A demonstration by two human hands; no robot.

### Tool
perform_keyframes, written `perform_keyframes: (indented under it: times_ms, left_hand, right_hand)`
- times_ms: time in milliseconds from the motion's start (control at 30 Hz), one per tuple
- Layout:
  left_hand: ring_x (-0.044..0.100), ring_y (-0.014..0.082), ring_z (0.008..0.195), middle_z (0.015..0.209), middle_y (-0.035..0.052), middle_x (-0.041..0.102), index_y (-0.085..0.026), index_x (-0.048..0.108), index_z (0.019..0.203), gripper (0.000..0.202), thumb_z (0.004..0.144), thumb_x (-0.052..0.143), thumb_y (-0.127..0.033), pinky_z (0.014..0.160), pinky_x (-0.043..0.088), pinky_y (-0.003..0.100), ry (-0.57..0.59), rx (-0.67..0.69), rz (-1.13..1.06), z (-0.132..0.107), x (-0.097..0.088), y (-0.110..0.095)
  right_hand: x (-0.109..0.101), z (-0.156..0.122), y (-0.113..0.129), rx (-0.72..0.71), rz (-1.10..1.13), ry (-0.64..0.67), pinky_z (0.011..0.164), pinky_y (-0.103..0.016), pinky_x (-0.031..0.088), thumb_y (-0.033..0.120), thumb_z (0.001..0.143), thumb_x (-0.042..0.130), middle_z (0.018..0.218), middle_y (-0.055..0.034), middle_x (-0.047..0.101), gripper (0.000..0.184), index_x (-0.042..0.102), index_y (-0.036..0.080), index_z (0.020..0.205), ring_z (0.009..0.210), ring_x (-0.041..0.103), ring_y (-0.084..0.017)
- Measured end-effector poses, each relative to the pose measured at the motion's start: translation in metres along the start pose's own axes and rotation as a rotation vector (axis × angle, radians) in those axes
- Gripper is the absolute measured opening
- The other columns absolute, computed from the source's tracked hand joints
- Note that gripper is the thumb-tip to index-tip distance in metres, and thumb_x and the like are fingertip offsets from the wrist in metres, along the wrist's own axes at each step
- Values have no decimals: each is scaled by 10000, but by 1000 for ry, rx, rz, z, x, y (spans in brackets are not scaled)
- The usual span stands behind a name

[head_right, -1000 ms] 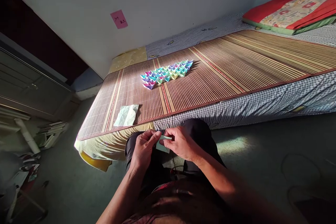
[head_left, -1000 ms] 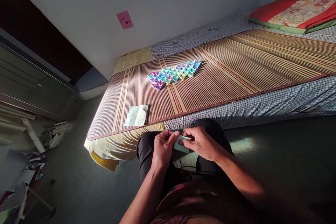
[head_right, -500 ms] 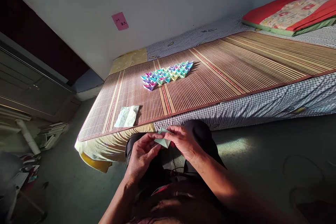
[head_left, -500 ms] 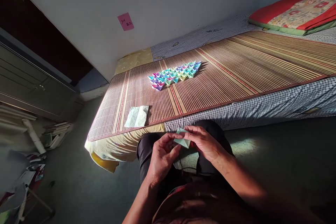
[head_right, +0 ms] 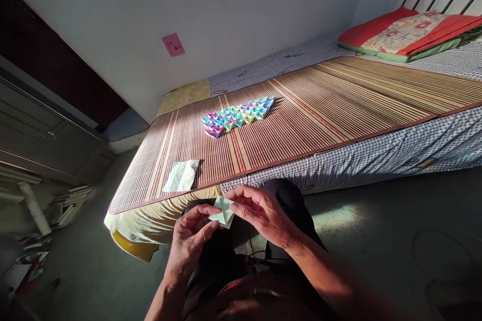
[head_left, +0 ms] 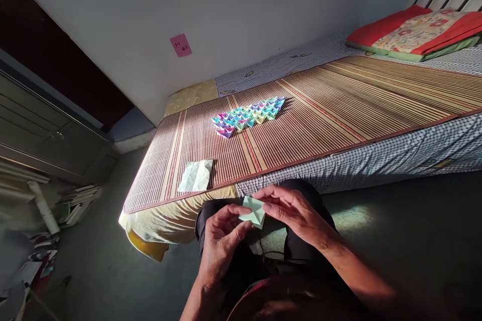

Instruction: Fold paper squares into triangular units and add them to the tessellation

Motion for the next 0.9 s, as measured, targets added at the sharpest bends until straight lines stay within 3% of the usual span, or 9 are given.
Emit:
perform_keyframes:
  times_ms: [167,267,367,533,900]
  left_hand:
    - [628,125,712,789,25,702,-179,767,883,128,882,755,-306,710,510,226,-34,67,72,-1,-2,-1]
    - [577,121,704,751,9,656,-182,743,831,149,907,724,-309,692,478,221,-56,108,146,-2,1,-4]
    - [553,135,755,777,12,633,-179,714,784,186,913,712,-312,705,456,226,-85,141,216,-3,5,-6]
    - [551,137,770,798,10,653,-181,717,786,169,890,734,-314,730,456,228,-161,139,193,-3,11,-3]
    - [662,157,794,847,42,762,-176,753,876,180,829,802,-343,742,527,234,-313,73,43,-4,20,6]
  right_hand:
    - [0,-1,3,-180,-137,0,766,-254,534,338,841,807,937,-14,687,225,729,223,1017,828,650,-157]
    - [6,0,4,-252,-215,-80,747,-243,521,260,907,730,869,-8,680,52,706,215,912,811,651,-152]
    - [13,0,3,-306,-267,-162,714,-233,508,201,936,669,804,-1,660,136,641,208,803,751,636,-139]
    - [21,-2,-4,-370,-287,-235,663,-220,495,171,936,642,774,6,649,165,590,211,784,704,624,-128]
    - [23,-6,-13,-242,-341,-242,643,-258,483,265,964,608,727,-7,644,196,584,218,775,662,599,-153]
Point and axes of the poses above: each hand's wrist, its own z-axis towards the middle knuckle, its own x-axis out of the palm, y = z × x, the point moved 1 cm from there along z, towards the middle knuckle
